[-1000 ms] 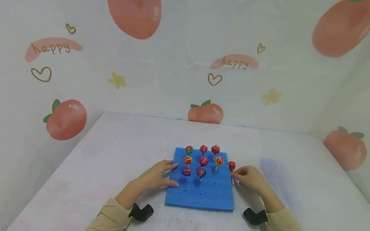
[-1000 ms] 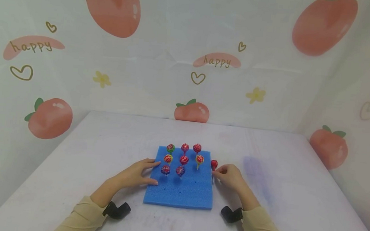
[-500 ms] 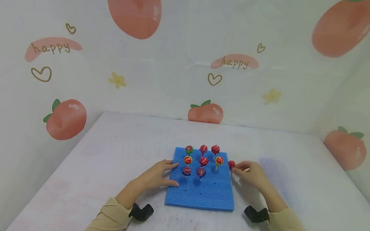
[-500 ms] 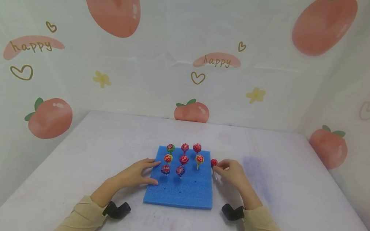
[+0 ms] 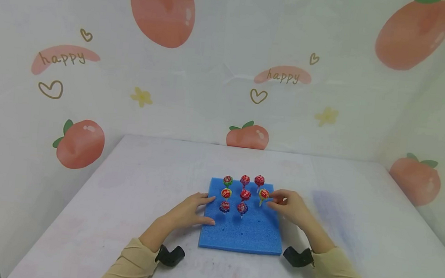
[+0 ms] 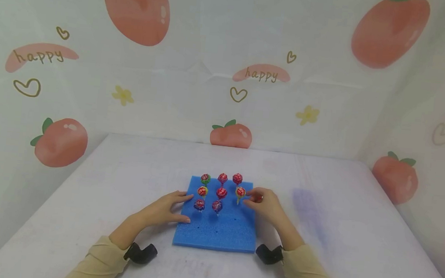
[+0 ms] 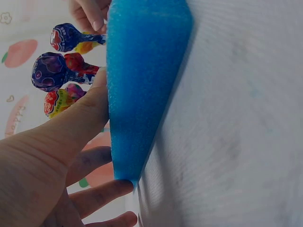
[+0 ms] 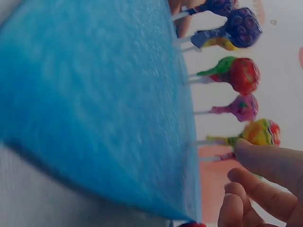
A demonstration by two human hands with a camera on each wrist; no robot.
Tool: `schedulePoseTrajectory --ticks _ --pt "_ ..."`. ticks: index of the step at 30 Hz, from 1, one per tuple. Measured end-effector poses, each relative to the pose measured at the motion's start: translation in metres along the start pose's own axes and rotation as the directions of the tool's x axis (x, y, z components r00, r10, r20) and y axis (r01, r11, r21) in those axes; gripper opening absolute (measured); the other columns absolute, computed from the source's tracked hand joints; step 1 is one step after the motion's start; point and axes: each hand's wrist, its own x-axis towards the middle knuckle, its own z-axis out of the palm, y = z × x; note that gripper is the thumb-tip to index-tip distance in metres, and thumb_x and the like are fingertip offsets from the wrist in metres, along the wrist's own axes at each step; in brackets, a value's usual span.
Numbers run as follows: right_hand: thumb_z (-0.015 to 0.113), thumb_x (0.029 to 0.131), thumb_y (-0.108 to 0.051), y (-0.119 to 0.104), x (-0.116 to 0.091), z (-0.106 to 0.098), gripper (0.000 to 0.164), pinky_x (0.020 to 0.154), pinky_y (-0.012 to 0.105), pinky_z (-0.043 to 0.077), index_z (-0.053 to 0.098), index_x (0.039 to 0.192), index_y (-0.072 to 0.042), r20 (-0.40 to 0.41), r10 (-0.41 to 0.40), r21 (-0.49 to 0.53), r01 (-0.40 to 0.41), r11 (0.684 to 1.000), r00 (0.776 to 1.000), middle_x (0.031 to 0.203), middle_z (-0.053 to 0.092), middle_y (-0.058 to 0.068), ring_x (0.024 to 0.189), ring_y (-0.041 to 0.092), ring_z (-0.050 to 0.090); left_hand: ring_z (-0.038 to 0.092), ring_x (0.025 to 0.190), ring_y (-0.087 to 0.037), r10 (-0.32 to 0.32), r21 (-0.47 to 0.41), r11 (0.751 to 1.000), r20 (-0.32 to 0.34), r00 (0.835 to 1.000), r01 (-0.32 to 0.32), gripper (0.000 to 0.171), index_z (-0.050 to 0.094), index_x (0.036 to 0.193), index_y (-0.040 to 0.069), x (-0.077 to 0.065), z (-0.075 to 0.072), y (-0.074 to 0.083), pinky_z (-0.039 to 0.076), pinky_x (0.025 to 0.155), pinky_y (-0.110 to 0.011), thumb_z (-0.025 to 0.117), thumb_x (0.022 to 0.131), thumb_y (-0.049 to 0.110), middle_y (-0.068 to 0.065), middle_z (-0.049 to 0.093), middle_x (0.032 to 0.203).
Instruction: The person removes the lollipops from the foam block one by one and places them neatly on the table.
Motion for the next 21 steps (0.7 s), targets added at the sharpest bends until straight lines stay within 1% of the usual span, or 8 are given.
schedulePoseTrajectory --ticks 4,10,15,21 --pt "0.069 0.083 -0.016 -0.002 0.002 0.005 0.029 0.056 0.020 0.046 0.065 0.103 0.005 -0.009 -0.040 0.001 0.040 0.999 0.999 0.081 0.066 0.011 0.069 0.013 0.053 0.031 0.137 -0.042 -0.003 -0.006 1.000 0.001 1.000 0.003 0.073 0.044 0.139 0.006 0.000 0.000 0.000 0.030 0.110 -0.056 0.071 0.080 0.039 -0.022 0.039 0.145" --pt "0.070 0.082 -0.014 -0.002 0.005 0.011 0.025 0.052 0.020 0.043 0.066 0.098 0.005 -0.009 -0.060 0.014 0.060 0.998 0.998 0.080 0.066 0.012 0.064 0.013 0.050 0.031 0.137 -0.042 0.001 -0.004 1.000 -0.001 1.000 -0.001 0.073 0.044 0.139 0.007 0.000 0.001 -0.001 0.031 0.109 -0.056 0.071 0.080 0.039 -0.022 0.039 0.145" --pt "0.070 0.082 -0.013 -0.002 0.007 0.014 0.021 0.052 0.019 0.044 0.067 0.095 0.004 -0.012 -0.060 0.029 0.061 0.998 0.998 0.080 0.066 0.012 0.063 0.012 0.050 0.031 0.137 -0.041 0.000 0.002 1.000 0.001 1.000 0.000 0.074 0.043 0.140 0.007 0.000 0.002 -0.002 0.031 0.109 -0.056 0.071 0.080 0.040 -0.022 0.039 0.145" --pt "0.070 0.082 -0.012 -0.003 0.008 0.016 0.019 0.051 0.019 0.043 0.067 0.093 0.003 -0.019 -0.035 0.033 0.036 0.999 0.999 0.081 0.065 0.012 0.062 0.012 0.049 0.031 0.137 -0.041 -0.003 -0.006 1.000 -0.004 1.000 0.003 0.074 0.044 0.139 0.007 0.000 0.002 -0.002 0.031 0.109 -0.056 0.071 0.079 0.040 -0.022 0.039 0.145"
